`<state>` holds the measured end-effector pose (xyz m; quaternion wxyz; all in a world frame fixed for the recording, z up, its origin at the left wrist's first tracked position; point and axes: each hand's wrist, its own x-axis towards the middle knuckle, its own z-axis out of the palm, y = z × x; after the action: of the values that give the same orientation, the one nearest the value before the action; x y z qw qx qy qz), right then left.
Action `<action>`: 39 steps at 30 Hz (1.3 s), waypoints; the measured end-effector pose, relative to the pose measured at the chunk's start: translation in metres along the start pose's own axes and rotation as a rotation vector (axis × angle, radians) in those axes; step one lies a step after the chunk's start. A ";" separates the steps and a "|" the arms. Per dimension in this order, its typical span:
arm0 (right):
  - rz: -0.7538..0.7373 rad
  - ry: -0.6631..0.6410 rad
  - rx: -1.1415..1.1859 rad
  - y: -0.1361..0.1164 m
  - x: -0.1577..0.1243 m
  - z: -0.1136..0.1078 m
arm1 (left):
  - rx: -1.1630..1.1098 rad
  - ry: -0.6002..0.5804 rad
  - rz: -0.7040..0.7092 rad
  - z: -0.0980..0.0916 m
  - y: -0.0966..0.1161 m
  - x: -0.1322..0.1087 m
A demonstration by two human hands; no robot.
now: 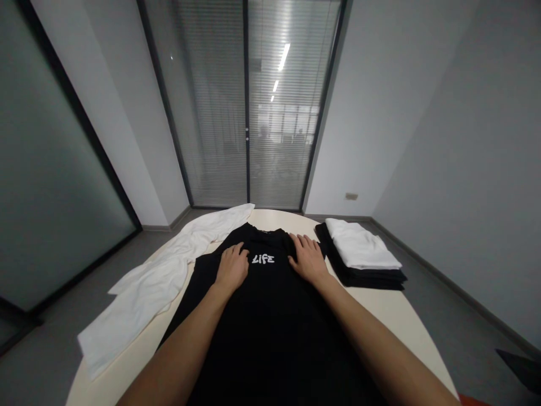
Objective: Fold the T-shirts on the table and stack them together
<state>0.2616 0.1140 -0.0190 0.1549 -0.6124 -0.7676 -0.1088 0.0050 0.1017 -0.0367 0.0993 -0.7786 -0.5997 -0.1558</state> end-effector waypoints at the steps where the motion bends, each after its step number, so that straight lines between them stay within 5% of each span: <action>1: 0.019 0.004 -0.019 0.001 0.005 0.002 | -0.015 0.018 -0.008 0.003 -0.002 -0.001; 7: 0.114 -0.062 -0.015 0.003 0.037 0.000 | -0.080 0.075 -0.175 0.017 -0.014 -0.001; 16: 0.482 -0.066 0.213 0.028 0.078 0.001 | -0.299 0.265 -0.465 0.027 -0.029 0.012; 24: 0.544 -0.095 0.382 0.042 0.105 0.018 | -0.306 0.236 -0.453 0.029 -0.029 0.012; 31: 0.580 -0.207 0.340 0.045 0.123 0.026 | -0.242 0.201 -0.290 0.020 -0.022 0.011; 39: 0.656 -0.002 0.270 0.042 0.122 0.021 | -0.169 0.214 -0.141 0.012 -0.014 0.009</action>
<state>0.2757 0.2412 0.0055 0.2603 -0.8005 -0.5376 0.0497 -0.0050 0.1175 -0.0454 0.0854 -0.7191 -0.6237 -0.2943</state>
